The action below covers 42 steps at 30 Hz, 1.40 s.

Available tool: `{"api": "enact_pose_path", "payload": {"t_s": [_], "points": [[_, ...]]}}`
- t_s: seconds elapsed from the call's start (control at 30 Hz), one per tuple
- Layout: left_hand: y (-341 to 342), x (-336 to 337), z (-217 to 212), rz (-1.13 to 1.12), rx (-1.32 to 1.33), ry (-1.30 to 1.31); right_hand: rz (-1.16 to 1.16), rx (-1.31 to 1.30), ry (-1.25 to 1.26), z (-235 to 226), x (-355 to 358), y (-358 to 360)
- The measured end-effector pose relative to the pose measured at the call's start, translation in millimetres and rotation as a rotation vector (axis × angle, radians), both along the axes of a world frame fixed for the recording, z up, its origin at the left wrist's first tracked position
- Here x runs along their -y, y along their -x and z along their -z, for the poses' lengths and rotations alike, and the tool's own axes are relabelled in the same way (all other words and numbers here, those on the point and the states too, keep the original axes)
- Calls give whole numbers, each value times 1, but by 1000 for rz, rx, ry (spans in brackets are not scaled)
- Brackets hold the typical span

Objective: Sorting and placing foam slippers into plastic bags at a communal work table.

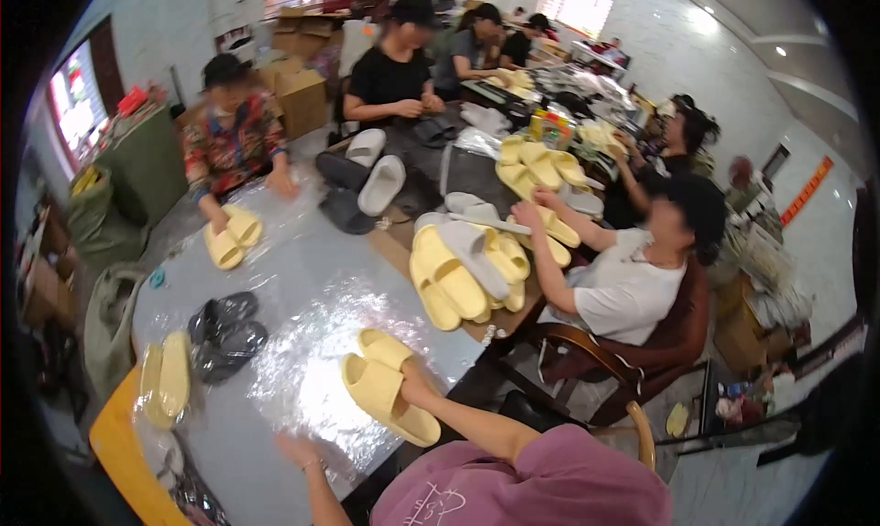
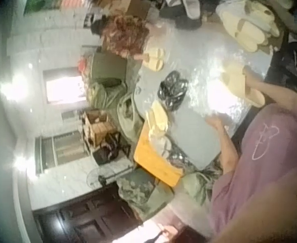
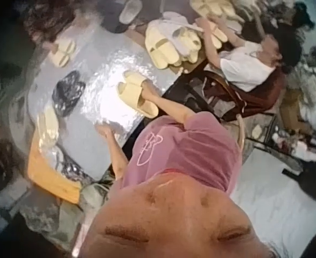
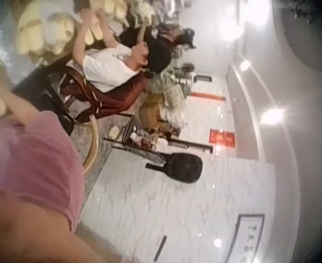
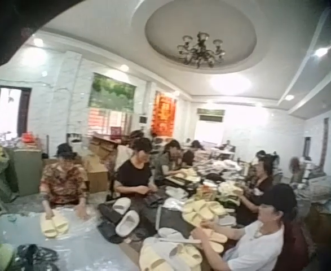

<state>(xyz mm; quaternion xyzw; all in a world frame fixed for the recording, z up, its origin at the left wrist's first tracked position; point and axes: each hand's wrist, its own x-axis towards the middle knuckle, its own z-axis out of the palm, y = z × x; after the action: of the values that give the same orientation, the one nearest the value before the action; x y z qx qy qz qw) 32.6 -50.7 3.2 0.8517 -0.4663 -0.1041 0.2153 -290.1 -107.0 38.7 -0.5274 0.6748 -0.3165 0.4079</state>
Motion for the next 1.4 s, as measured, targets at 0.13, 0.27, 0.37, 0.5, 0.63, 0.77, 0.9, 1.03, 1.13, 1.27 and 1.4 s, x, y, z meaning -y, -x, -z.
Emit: {"api": "enact_pose_path", "payload": {"t_s": [0.13,0.27,0.37,0.5,0.63,0.77,0.9,1.03,1.13,1.27,1.4], "points": [[32,6,-43,17,-564,264,56,95,240,-37,-11,-13],[39,29,-43,-69,-839,482,20,47,272,-39,4,4],[5,34,0,-289,-1102,389,-53,310,264,-51,14,2],[-16,24,36,-259,-632,112,-59,429,220,-55,18,-8],[-5,30,9,-264,-860,219,-221,138,339,-68,19,-24],[17,32,-31,-239,-301,221,-271,-2,502,-78,27,-59],[47,6,-38,225,-3,95,-440,-650,364,-33,47,-75],[54,-17,-9,368,54,-300,-488,-665,419,-4,41,-68],[55,-12,-10,398,87,-331,-477,-626,367,-1,50,-61],[52,-16,-17,402,86,-350,-556,-562,422,-1,57,-55],[55,-8,-19,370,72,-413,-527,-488,400,-1,59,-49]]}}
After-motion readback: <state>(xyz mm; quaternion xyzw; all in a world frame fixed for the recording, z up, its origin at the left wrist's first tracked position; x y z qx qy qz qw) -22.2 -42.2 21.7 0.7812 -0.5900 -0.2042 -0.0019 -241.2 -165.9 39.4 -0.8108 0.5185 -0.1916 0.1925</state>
